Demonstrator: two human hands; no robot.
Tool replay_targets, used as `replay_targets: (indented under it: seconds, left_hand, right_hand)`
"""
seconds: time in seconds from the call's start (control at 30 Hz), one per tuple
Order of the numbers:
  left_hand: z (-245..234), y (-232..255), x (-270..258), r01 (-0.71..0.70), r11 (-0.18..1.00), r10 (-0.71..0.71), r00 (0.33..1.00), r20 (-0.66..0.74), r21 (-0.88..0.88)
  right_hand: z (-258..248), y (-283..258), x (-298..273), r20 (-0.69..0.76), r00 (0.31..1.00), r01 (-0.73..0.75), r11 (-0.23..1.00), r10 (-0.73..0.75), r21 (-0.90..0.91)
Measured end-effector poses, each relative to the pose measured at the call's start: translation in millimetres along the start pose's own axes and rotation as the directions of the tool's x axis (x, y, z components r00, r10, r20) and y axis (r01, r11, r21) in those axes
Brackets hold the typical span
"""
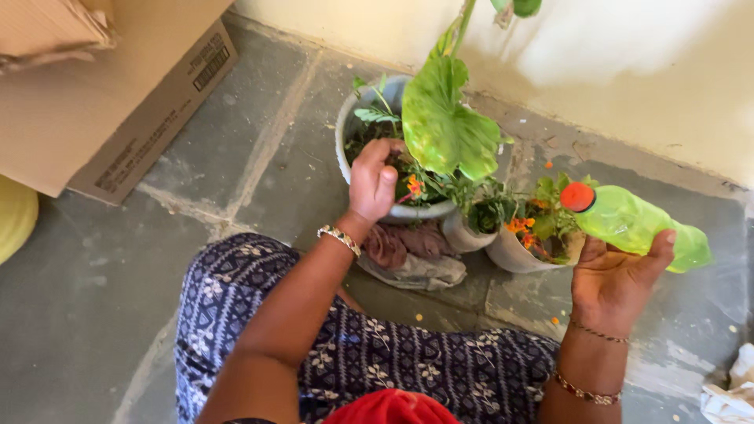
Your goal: The person sits on the floor and waters several potted plants using a green plastic bottle. They pour water into the soil of each pot, moving from one plant to the next.
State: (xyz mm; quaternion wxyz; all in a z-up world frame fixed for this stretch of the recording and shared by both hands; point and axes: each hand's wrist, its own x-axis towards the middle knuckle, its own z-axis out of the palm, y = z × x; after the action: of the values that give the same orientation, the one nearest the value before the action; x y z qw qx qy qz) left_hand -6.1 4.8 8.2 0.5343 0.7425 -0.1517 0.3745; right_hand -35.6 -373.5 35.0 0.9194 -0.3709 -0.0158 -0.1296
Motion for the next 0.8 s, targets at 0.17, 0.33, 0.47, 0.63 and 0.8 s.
replay_targets:
  seconds: [0.17,0.33,0.47,0.63,0.8]
  left_hand:
    - [-5.2,5.5,0.2,0.004,0.999,-0.004,1.000,-0.009,-0.040]
    - [-7.2,5.6,3.5,-0.007,0.997,0.006,1.000,-0.023,-0.073]
    - [-8.1,7.6,4.8,0.016,0.995,-0.018,1.000,-0.020,-0.094]
    - [-10.4,9.7,7.2,0.015,0.993,-0.018,1.000,-0.020,-0.115]
    - [-10.6,10.2,9.4,0.012,0.990,-0.016,0.999,-0.027,-0.139]
  right_hand:
    - [33.8,14.9,-5.1,-0.013,0.998,-0.058,0.991,0.057,-0.121]
    - [66.7,32.8,-6.9,-0.024,0.999,-0.048,0.977,0.044,-0.205]
    - [88.2,47.4,-3.5,-0.030,1.000,0.001,0.962,-0.010,-0.272]
    - [109.5,67.0,-2.9,0.021,0.996,0.090,0.925,-0.089,-0.369]
    - [125.3,76.0,-3.4,0.010,0.995,0.098,0.913,-0.102,-0.395]
